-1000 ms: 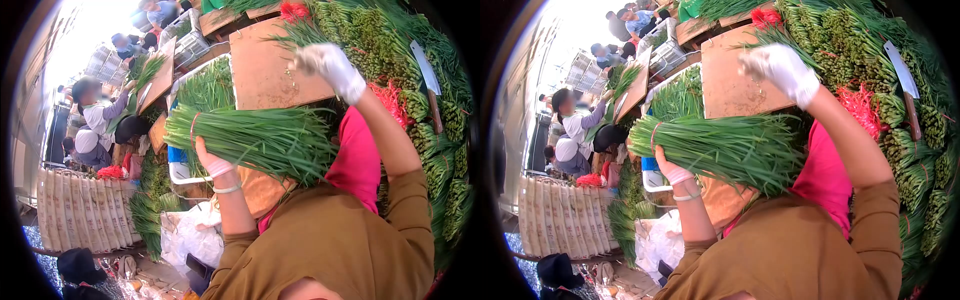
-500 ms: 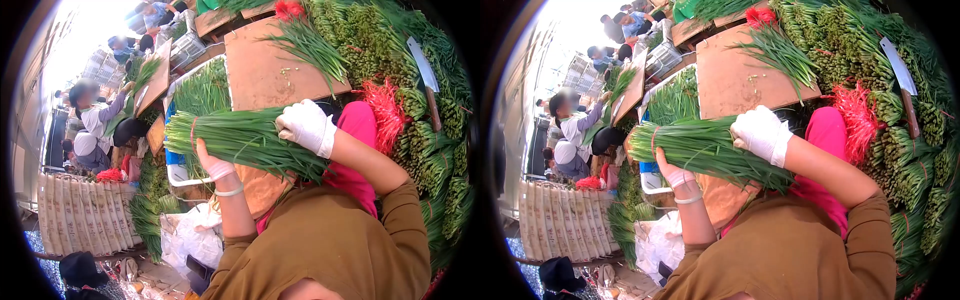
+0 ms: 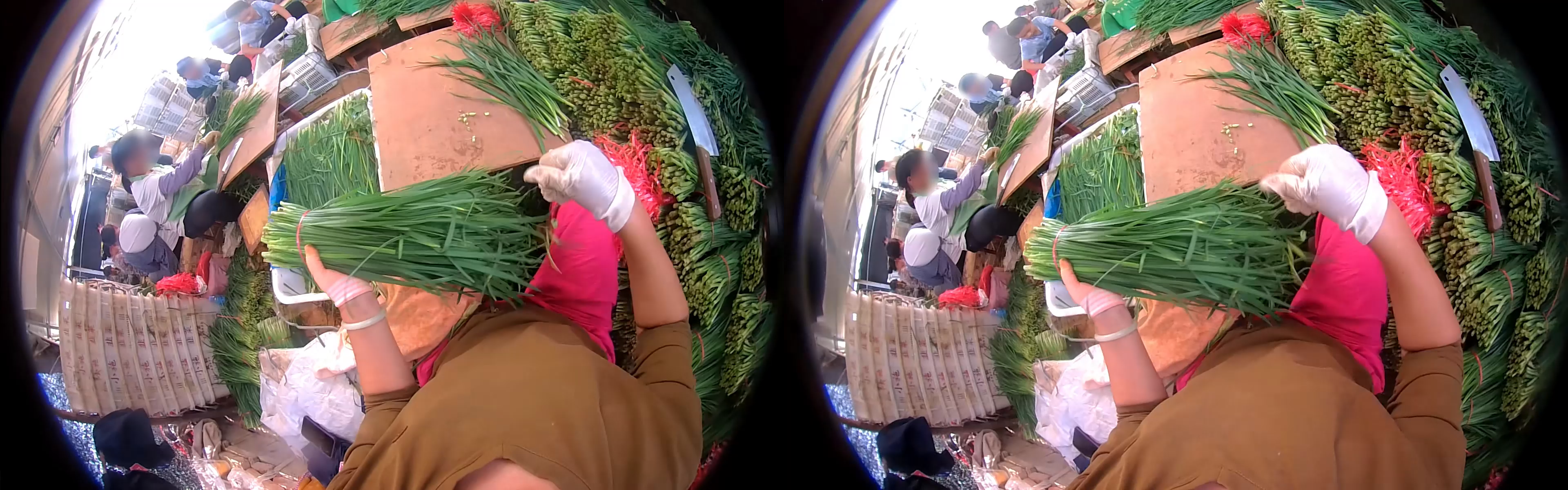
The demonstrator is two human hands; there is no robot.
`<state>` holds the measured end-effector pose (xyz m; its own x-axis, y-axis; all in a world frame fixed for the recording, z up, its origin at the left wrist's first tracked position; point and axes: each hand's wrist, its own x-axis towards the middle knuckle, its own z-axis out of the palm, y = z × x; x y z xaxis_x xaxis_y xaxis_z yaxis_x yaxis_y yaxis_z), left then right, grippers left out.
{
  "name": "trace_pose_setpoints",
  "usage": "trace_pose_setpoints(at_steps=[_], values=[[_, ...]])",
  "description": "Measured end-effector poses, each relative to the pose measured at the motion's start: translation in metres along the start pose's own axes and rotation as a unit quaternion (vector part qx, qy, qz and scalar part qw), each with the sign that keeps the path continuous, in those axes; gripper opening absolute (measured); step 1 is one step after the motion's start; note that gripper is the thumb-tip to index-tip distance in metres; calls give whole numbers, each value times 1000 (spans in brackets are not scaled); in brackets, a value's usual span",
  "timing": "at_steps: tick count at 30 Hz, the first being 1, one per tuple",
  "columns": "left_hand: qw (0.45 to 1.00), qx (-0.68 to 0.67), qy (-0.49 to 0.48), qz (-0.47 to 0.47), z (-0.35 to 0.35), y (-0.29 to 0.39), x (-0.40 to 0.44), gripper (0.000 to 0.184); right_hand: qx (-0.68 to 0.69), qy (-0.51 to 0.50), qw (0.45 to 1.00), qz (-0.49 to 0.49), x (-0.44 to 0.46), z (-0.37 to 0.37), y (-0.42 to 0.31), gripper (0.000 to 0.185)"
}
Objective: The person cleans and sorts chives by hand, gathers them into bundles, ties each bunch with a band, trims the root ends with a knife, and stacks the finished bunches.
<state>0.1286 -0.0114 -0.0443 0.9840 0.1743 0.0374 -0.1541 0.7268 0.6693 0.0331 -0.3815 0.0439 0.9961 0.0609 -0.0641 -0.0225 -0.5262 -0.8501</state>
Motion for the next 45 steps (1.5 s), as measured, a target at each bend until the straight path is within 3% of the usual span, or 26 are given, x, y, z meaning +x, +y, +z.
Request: trace_pose_setpoints(at_steps=[2,3,7,9,11,12,14,15,16,17,19,22,23,25,26,32,35,36,39,40,41,43,45], values=[[1000,-24,3,-12,-5,-1,2,43,-254,94,955,-121,-3,7,13,18],[1000,-11,-7,-4,-5,-1,0,43,-178,100,967,-152,-1,16,15,18],[1000,15,-24,8,-9,-5,-3,43,-152,67,977,-134,11,65,2,28],[999,14,-34,4,-5,-6,-5,43,-56,45,985,-159,26,89,6,24],[999,11,-52,5,5,-3,-13,45,125,80,974,-169,34,95,9,17],[998,19,-51,10,8,-1,-16,44,282,102,947,-113,32,83,-3,13],[998,36,-47,25,9,7,-21,42,356,282,879,-147,33,45,-11,22],[998,26,-56,17,7,10,-22,42,325,250,898,-162,30,18,11,32],[998,16,-66,12,6,14,-22,42,306,240,914,-113,25,6,10,40],[997,4,-77,11,6,18,-20,42,164,195,959,-120,27,-6,21,40],[995,26,-92,26,11,18,-21,45,225,168,955,-96,30,16,12,32],[985,55,-154,52,29,10,-25,56,167,118,965,-161,47,45,-6,17],[982,59,-175,38,30,7,-24,60,111,110,969,-189,53,50,-13,20],[973,68,-221,5,29,-3,-23,67,136,87,970,-184,58,55,-52,31],[978,92,-184,16,51,-1,-35,74,64,86,969,-222,65,54,-63,38],[964,64,-257,-38,80,-8,-50,61,-47,183,893,-409,87,52,-125,42],[949,94,-293,-63,79,-11,-55,60,-153,114,879,-437,86,29,-143,39],[944,117,-301,-66,81,-8,-59,60,-167,104,861,-470,90,29,-143,27],[921,178,-342,-60,83,-10,-53,60,-272,114,847,-443,83,8,-163,13],[919,187,-341,-60,77,-14,-51,60,-131,205,864,-441,88,1,-162,9],[919,197,-337,-63,74,-17,-52,60,64,188,897,-394,98,-15,-161,10],[937,179,-293,-71,79,-16,-58,60,140,242,900,-335,79,-46,-179,9],[949,158,-264,-74,84,-17,-59,60,66,181,905,-379,72,-40,-173,11]])
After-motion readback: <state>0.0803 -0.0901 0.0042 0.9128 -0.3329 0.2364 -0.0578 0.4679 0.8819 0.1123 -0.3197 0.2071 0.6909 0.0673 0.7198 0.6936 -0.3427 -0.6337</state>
